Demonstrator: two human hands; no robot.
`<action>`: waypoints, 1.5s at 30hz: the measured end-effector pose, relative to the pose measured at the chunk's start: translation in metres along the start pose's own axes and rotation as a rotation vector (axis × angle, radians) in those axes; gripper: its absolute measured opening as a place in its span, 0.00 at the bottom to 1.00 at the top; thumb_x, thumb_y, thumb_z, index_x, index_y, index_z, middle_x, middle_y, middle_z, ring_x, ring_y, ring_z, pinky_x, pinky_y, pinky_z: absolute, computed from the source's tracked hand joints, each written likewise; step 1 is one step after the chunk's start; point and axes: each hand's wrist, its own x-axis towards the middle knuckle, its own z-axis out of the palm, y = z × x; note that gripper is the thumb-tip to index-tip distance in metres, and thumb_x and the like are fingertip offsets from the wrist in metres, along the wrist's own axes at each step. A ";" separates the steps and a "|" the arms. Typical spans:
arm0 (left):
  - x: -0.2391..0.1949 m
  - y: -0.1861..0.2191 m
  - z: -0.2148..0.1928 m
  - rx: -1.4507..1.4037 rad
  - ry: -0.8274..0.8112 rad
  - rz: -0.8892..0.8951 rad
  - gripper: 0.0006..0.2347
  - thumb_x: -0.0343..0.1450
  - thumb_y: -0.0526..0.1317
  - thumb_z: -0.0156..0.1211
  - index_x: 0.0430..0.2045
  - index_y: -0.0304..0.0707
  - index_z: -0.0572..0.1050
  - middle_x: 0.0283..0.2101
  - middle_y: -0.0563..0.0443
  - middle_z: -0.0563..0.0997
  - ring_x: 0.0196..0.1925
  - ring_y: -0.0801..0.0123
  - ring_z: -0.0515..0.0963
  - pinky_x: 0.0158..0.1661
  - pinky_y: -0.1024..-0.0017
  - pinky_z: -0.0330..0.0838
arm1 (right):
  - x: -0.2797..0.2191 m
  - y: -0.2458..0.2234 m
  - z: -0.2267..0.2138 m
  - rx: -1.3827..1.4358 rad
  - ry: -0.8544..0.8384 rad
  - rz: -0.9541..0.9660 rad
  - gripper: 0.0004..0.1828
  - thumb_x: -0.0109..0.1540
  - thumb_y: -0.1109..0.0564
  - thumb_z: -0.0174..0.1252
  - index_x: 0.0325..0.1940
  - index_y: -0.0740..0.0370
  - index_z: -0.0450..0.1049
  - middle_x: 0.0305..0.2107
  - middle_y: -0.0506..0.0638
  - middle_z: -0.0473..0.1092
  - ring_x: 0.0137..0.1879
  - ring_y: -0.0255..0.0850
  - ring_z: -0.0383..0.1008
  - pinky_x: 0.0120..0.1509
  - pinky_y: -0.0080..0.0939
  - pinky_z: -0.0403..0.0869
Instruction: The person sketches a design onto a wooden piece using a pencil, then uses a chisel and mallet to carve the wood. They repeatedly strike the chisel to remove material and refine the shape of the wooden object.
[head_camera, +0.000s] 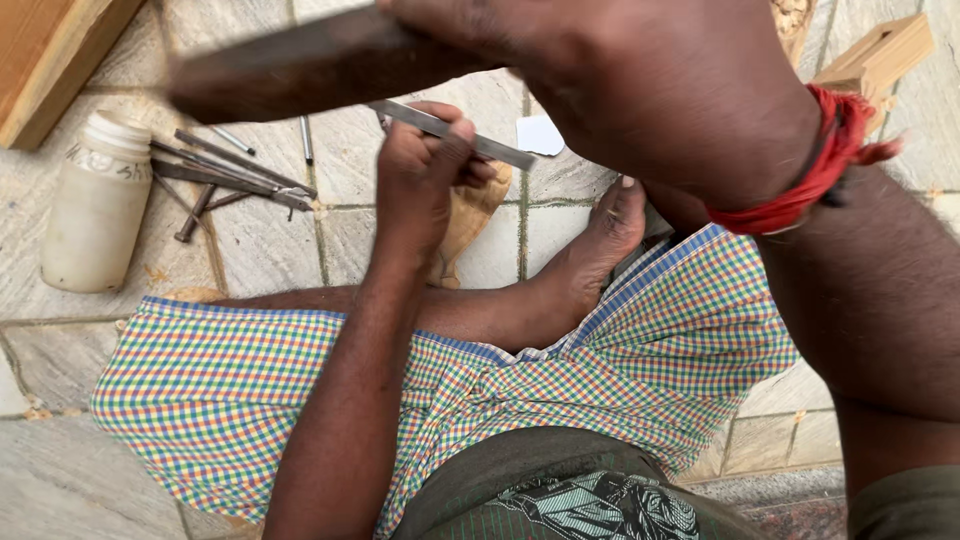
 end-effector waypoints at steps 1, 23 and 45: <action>0.002 0.000 0.000 0.029 0.001 0.031 0.10 0.78 0.38 0.57 0.47 0.31 0.68 0.31 0.47 0.83 0.31 0.72 0.86 0.34 0.75 0.83 | -0.004 0.001 -0.001 0.028 0.000 0.026 0.27 0.68 0.59 0.61 0.72 0.47 0.70 0.45 0.45 0.75 0.43 0.38 0.77 0.44 0.39 0.73; 0.015 -0.015 0.003 0.833 0.093 0.249 0.09 0.77 0.40 0.58 0.45 0.34 0.71 0.30 0.46 0.85 0.34 0.62 0.87 0.37 0.63 0.79 | -0.011 0.002 0.025 -0.091 0.028 0.028 0.20 0.65 0.61 0.60 0.62 0.53 0.75 0.40 0.46 0.76 0.43 0.39 0.79 0.43 0.40 0.74; -0.013 -0.004 0.005 0.502 0.087 0.186 0.07 0.78 0.37 0.57 0.45 0.32 0.71 0.32 0.46 0.85 0.34 0.70 0.88 0.35 0.73 0.82 | -0.031 0.005 -0.002 0.102 -0.027 0.148 0.25 0.62 0.62 0.68 0.64 0.56 0.76 0.42 0.49 0.75 0.44 0.43 0.77 0.47 0.41 0.72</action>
